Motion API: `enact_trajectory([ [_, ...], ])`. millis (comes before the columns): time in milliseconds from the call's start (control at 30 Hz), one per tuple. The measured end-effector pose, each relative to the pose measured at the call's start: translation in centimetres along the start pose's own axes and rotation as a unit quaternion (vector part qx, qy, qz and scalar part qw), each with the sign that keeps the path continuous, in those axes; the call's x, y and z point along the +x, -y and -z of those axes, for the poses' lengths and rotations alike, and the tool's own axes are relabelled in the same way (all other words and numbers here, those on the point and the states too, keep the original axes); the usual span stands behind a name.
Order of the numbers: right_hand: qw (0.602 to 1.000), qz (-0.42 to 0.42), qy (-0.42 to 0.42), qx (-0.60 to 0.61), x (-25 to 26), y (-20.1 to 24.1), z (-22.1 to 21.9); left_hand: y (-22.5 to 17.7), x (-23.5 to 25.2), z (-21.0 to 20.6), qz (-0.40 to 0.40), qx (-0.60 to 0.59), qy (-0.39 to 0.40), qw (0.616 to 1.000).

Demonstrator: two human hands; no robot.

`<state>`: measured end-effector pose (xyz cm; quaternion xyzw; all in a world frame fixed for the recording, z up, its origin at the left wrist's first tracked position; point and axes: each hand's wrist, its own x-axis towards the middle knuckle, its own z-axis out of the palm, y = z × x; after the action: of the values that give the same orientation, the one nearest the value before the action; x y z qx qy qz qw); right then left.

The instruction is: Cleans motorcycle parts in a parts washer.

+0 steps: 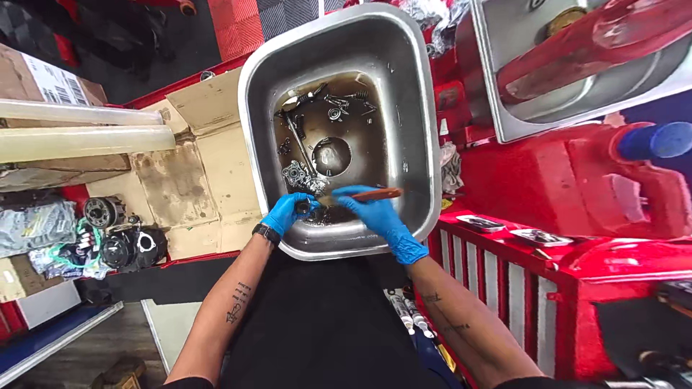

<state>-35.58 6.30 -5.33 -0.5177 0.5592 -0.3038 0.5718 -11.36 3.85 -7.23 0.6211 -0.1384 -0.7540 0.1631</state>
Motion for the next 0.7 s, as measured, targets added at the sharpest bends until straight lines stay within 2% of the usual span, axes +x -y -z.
enact_trajectory([
  [67,0.999,-0.010,0.014,-0.031,0.1,-1.4,-1.1,-0.4,0.5,-0.6,0.050,-0.047,-0.033,0.997],
  [133,0.995,-0.044,-0.032,-0.087,0.7,-2.7,-0.8,-0.5,0.5,-0.9,0.066,-0.084,-0.047,0.993],
  [167,0.991,-0.051,-0.030,-0.119,0.8,-3.2,-0.8,-0.6,0.4,-0.9,0.067,-0.103,-0.056,0.991],
  [267,0.964,-0.045,0.109,-0.237,0.1,-4.1,-1.2,-0.7,0.7,-1.1,0.068,-0.128,-0.076,0.987],
  [300,0.963,-0.041,0.115,-0.241,-0.1,-3.9,-1.1,-0.8,0.9,-1.2,0.062,-0.128,-0.081,0.987],
  [433,0.997,-0.031,-0.029,-0.061,-1.2,-0.2,-0.2,0.1,1.1,-0.9,0.041,-0.124,-0.102,0.986],
  [500,0.999,0.038,-0.006,0.017,-1.2,1.3,-1.4,0.2,1.2,-1.5,0.036,-0.105,-0.104,0.988],
  [567,0.990,0.134,0.050,-0.008,-0.7,0.3,-3.6,0.8,1.1,-1.9,0.035,-0.104,-0.094,0.989],
  [633,0.985,0.157,0.029,-0.067,0.4,-1.2,-4.1,0.7,1.0,-2.3,0.028,-0.102,-0.095,0.990],
  [700,0.987,0.160,0.005,-0.025,0.8,-0.5,-4.0,0.7,1.3,-2.2,0.014,-0.103,-0.102,0.989],
])
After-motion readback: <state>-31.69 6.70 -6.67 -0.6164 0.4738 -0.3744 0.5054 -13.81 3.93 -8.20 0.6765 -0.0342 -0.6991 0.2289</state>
